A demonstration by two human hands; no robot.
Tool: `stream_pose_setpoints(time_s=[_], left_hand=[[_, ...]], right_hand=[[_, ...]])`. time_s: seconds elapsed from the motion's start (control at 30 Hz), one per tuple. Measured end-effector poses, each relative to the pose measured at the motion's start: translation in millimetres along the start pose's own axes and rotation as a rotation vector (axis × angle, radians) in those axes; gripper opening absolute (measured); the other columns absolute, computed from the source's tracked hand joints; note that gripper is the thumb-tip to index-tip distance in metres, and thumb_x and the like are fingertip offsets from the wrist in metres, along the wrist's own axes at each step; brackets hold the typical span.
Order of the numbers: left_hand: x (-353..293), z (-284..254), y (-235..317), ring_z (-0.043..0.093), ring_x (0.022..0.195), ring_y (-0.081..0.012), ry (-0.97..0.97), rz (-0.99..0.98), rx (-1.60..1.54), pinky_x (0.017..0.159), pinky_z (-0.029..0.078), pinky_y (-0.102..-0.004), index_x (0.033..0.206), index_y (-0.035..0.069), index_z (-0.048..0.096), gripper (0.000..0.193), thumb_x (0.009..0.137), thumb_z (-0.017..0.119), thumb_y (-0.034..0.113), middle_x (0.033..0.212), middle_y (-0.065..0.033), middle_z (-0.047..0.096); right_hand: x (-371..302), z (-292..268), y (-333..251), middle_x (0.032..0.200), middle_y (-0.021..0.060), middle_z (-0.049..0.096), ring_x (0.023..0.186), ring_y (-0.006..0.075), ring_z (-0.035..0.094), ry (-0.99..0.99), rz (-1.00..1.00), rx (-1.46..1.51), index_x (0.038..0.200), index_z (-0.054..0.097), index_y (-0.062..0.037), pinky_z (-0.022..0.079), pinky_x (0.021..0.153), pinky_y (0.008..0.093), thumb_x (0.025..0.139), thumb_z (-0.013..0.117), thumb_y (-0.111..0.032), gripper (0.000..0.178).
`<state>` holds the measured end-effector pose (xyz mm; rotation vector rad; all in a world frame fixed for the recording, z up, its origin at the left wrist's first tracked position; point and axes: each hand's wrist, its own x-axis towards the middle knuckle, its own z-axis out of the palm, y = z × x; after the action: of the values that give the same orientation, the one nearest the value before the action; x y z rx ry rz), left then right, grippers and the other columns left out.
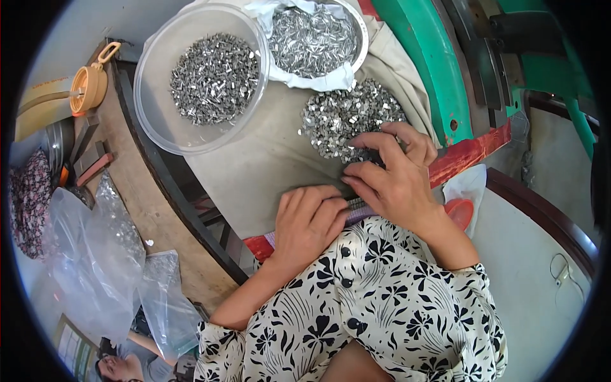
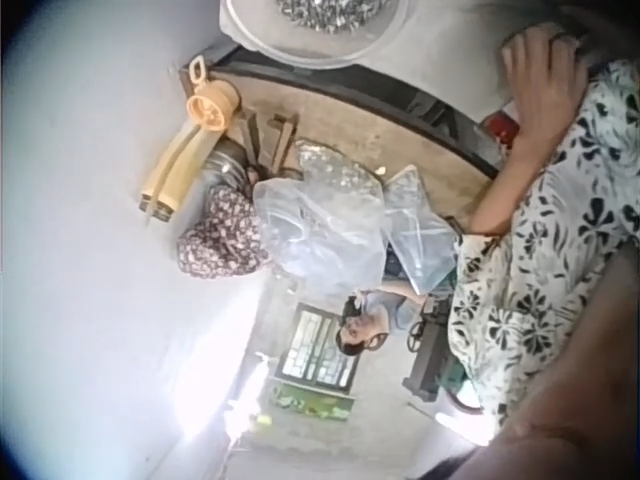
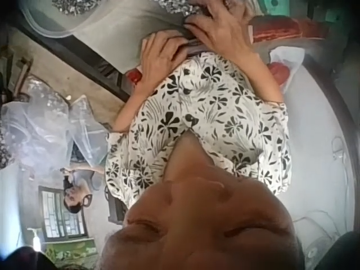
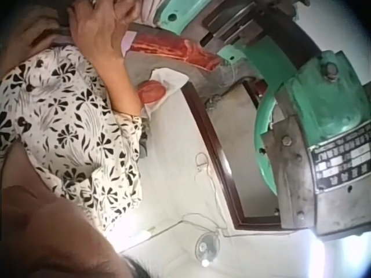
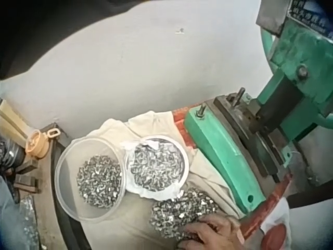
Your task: Placing small metal components into a specialized metal strip for assembly at a workstation.
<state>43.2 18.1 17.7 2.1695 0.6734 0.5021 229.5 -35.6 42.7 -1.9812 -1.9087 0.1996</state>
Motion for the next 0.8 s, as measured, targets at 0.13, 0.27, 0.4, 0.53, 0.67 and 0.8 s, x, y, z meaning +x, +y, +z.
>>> stream_pose_setpoints(time_s=[0.13, 0.27, 0.4, 0.53, 0.67, 0.8], left_hand=[[-5.5, -1.4, 0.2, 0.059, 0.09, -0.0253, 0.028, -0.063, -0.059, 0.077, 0.044, -0.0362, 0.098, 0.008, 0.065, 0.033, 0.071, 0.083, 0.011, 0.103, -0.0045, 0.063], [-11.5, -2.4, -1.7, 0.06, 0.095, -0.0269, -0.016, -0.082, -0.064, 0.081, 0.044, -0.0398, 0.1, 0.008, 0.064, 0.029, 0.076, 0.078, 0.015, 0.11, -0.0051, 0.06], [-6.1, -3.9, -1.4, 0.06, 0.091, -0.025, -0.031, -0.012, -0.026, 0.078, 0.043, -0.0372, 0.094, 0.009, 0.068, 0.024, 0.073, 0.079, 0.012, 0.105, -0.0043, 0.063], [-3.0, -3.8, -1.0, 0.06, 0.086, -0.0235, -0.006, 0.027, -0.008, 0.075, 0.043, -0.0353, 0.091, 0.009, 0.07, 0.023, 0.071, 0.081, 0.009, 0.098, -0.0039, 0.065], [-2.9, -1.3, 0.4, 0.06, 0.086, -0.0235, 0.005, 0.014, 0.002, 0.075, 0.043, -0.0353, 0.091, 0.009, 0.07, 0.023, 0.071, 0.08, 0.008, 0.099, -0.0035, 0.065], [-4.6, -0.1, -0.7, 0.06, 0.086, -0.0236, -0.002, -0.007, -0.002, 0.075, 0.043, -0.0352, 0.09, 0.009, 0.068, 0.023, 0.071, 0.08, 0.009, 0.099, -0.0033, 0.065]], right_hand=[[-2.5, 2.5, -3.3, 0.114, -0.0044, 0.063, 0.117, 0.0291, 0.047, -0.001, 0.046, -0.014, 0.076, 0.072, -0.0178, 0.027, 0.095, 0.0426, 0.068, 0.082, -0.024, 0.014], [-7.4, 3.9, -2.1, 0.118, -0.0053, 0.061, 0.12, 0.0279, 0.045, 0.017, 0.068, -0.005, 0.077, 0.07, -0.0164, 0.026, 0.094, 0.0446, 0.069, 0.079, -0.022, 0.013], [-14.0, 1.4, -0.1, 0.116, -0.0059, 0.063, 0.119, 0.0283, 0.046, 0.003, 0.086, 0.037, 0.08, 0.072, -0.0182, 0.027, 0.094, 0.0437, 0.068, 0.079, -0.019, 0.013], [-33.0, -3.0, 0.0, 0.109, -0.0079, 0.065, 0.116, 0.0279, 0.047, 0.034, 0.029, 0.139, 0.083, 0.074, -0.0205, 0.028, 0.095, 0.0409, 0.068, 0.079, -0.021, 0.015], [-49.8, -0.6, -2.5, 0.109, -0.006, 0.065, 0.115, 0.0286, 0.046, -0.041, 0.025, 0.152, 0.085, 0.076, -0.0207, 0.028, 0.097, 0.0408, 0.068, 0.08, -0.022, 0.017], [-40.4, -5.9, 8.8, 0.109, -0.0021, 0.064, 0.115, 0.0294, 0.045, 0.06, 0.072, 0.086, 0.086, 0.075, -0.0197, 0.03, 0.098, 0.0402, 0.068, 0.081, -0.017, 0.019]])
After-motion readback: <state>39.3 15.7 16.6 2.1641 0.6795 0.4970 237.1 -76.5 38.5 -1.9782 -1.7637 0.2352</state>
